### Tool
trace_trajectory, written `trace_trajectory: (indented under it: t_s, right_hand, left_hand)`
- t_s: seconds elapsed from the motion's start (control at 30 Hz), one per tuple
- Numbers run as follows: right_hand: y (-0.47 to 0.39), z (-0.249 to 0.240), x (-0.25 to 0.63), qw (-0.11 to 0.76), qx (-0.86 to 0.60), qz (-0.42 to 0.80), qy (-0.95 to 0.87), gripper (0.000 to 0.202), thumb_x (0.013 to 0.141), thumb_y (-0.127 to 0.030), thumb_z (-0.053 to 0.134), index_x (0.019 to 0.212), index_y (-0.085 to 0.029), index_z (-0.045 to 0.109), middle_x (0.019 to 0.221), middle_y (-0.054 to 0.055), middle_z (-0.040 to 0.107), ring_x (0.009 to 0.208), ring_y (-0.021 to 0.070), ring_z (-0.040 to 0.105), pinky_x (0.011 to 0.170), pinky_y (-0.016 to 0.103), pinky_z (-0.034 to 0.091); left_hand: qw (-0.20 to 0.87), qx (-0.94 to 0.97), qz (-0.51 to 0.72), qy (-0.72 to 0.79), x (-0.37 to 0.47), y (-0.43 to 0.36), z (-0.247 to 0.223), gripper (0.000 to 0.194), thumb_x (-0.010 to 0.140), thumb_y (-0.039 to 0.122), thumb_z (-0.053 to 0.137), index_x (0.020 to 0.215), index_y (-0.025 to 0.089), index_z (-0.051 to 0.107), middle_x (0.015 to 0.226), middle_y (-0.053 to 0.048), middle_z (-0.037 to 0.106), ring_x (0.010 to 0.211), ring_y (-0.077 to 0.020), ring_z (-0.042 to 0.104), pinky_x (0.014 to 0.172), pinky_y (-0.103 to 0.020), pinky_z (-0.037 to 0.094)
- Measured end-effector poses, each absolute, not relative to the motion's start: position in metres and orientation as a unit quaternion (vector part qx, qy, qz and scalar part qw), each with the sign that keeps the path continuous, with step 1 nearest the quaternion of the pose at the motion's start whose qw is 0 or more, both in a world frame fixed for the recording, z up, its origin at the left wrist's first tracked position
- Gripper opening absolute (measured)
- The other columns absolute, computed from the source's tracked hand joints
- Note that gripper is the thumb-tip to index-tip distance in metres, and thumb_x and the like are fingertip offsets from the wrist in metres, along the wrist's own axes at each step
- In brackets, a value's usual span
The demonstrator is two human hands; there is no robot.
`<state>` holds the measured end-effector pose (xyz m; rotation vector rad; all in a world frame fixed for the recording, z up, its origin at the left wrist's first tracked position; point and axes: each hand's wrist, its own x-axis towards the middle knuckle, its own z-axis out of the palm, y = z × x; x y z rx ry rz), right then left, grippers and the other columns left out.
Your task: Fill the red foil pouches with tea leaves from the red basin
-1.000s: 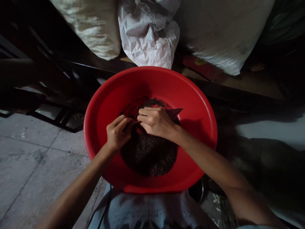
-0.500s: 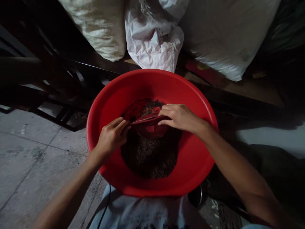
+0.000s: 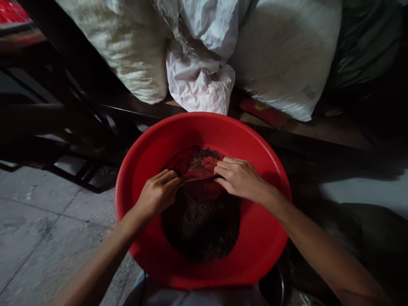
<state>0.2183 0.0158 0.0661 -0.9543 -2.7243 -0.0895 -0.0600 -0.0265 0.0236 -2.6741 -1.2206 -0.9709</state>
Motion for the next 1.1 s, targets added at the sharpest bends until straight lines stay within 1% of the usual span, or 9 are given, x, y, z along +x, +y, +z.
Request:
trace_trajectory:
  t_s: [0.07, 0.13, 0.23, 0.33, 0.43, 0.67, 0.87, 0.97, 1.1]
  right_hand:
    - [0.015, 0.073, 0.207, 0.106, -0.326, -0.032, -0.939, 0.009, 0.091, -0.022, 0.073, 0.090, -0.017, 0.065, 0.089, 0.002, 0.067, 0.087, 0.0188, 0.057, 0.071, 0.032, 0.037]
    - [0.016, 0.073, 0.196, 0.100, -0.306, -0.025, -0.946, 0.005, 0.091, -0.015, 0.069, 0.090, -0.017, 0.064, 0.089, 0.002, 0.067, 0.086, 0.0184, 0.057, 0.073, 0.032, 0.037]
    - [0.018, 0.061, 0.185, 0.115, -0.285, -0.022, -0.951, 0.016, 0.086, -0.001, 0.059, 0.084, -0.017, 0.063, 0.084, 0.002, 0.065, 0.080, 0.0174, 0.054, 0.070, 0.033, 0.036]
    - [0.016, 0.050, 0.179, 0.162, -0.277, -0.044, -0.946, 0.023, 0.082, 0.003, 0.052, 0.078, -0.018, 0.062, 0.078, 0.003, 0.063, 0.076, 0.0183, 0.051, 0.068, 0.034, 0.036]
    - [0.012, 0.048, 0.173, 0.179, -0.284, -0.060, -0.940, 0.017, 0.086, -0.003, 0.055, 0.083, -0.017, 0.063, 0.083, 0.004, 0.064, 0.083, 0.0206, 0.053, 0.069, 0.035, 0.038]
    - [0.009, 0.058, 0.166, 0.088, -0.229, -0.035, -0.969, 0.008, 0.094, -0.012, 0.057, 0.092, -0.016, 0.063, 0.090, 0.007, 0.067, 0.094, 0.0232, 0.058, 0.071, 0.035, 0.043]
    - [0.002, 0.056, 0.152, 0.096, -0.223, -0.040, -0.969, 0.031, 0.105, -0.010, 0.037, 0.090, -0.016, 0.063, 0.095, 0.007, 0.068, 0.089, 0.0205, 0.060, 0.066, 0.033, 0.042]
    - [0.005, 0.049, 0.169, 0.114, -0.213, -0.063, -0.968, 0.036, 0.107, -0.013, 0.033, 0.089, -0.017, 0.064, 0.090, 0.006, 0.067, 0.085, 0.0188, 0.058, 0.065, 0.032, 0.039]
    - [0.013, 0.041, 0.238, 0.131, -0.250, -0.134, -0.950, 0.031, 0.104, -0.011, 0.042, 0.084, -0.017, 0.065, 0.079, 0.003, 0.064, 0.076, 0.0169, 0.052, 0.064, 0.033, 0.032]
  left_hand:
    - [0.048, -0.868, -0.292, -0.399, -0.056, -0.027, 0.027, 0.010, 0.098, 0.016, 0.060, 0.092, 0.017, 0.068, 0.088, -0.005, 0.069, 0.079, -0.0179, 0.059, 0.070, -0.030, 0.049]
    - [0.060, -0.873, -0.267, -0.404, -0.049, -0.027, 0.028, 0.008, 0.097, 0.015, 0.061, 0.096, 0.016, 0.069, 0.091, -0.006, 0.069, 0.082, -0.0197, 0.058, 0.073, -0.032, 0.049]
    - [0.061, -0.868, -0.266, -0.414, -0.038, -0.025, 0.024, 0.013, 0.094, 0.011, 0.060, 0.087, 0.017, 0.067, 0.082, -0.004, 0.066, 0.076, -0.0200, 0.054, 0.066, -0.033, 0.046]
    - [0.053, -0.849, -0.310, -0.424, -0.033, -0.023, 0.017, 0.016, 0.091, 0.008, 0.058, 0.080, 0.019, 0.065, 0.074, -0.003, 0.061, 0.069, -0.0195, 0.050, 0.061, -0.034, 0.042]
    - [0.040, -0.847, -0.323, -0.419, -0.035, -0.024, 0.015, 0.016, 0.090, 0.006, 0.057, 0.085, 0.018, 0.066, 0.078, -0.004, 0.064, 0.072, -0.0200, 0.052, 0.063, -0.034, 0.045]
    - [0.031, -0.873, -0.325, -0.362, -0.056, -0.036, 0.022, 0.024, 0.094, 0.002, 0.053, 0.109, 0.017, 0.064, 0.094, -0.006, 0.068, 0.080, -0.0186, 0.061, 0.070, -0.030, 0.050]
    - [0.037, -0.888, -0.348, -0.298, -0.057, -0.034, 0.029, 0.023, 0.089, -0.001, 0.052, 0.088, 0.022, 0.056, 0.071, 0.000, 0.053, 0.060, -0.0155, 0.050, 0.054, -0.029, 0.043]
    - [0.045, -0.896, -0.339, -0.285, -0.063, -0.031, 0.024, 0.025, 0.090, 0.003, 0.053, 0.101, 0.024, 0.062, 0.076, -0.001, 0.061, 0.065, -0.0174, 0.058, 0.056, -0.030, 0.050]
    - [0.054, -0.890, -0.346, -0.292, -0.070, -0.030, 0.017, 0.040, 0.090, 0.002, 0.054, 0.119, 0.027, 0.063, 0.081, -0.001, 0.064, 0.072, -0.0199, 0.064, 0.063, -0.033, 0.057]
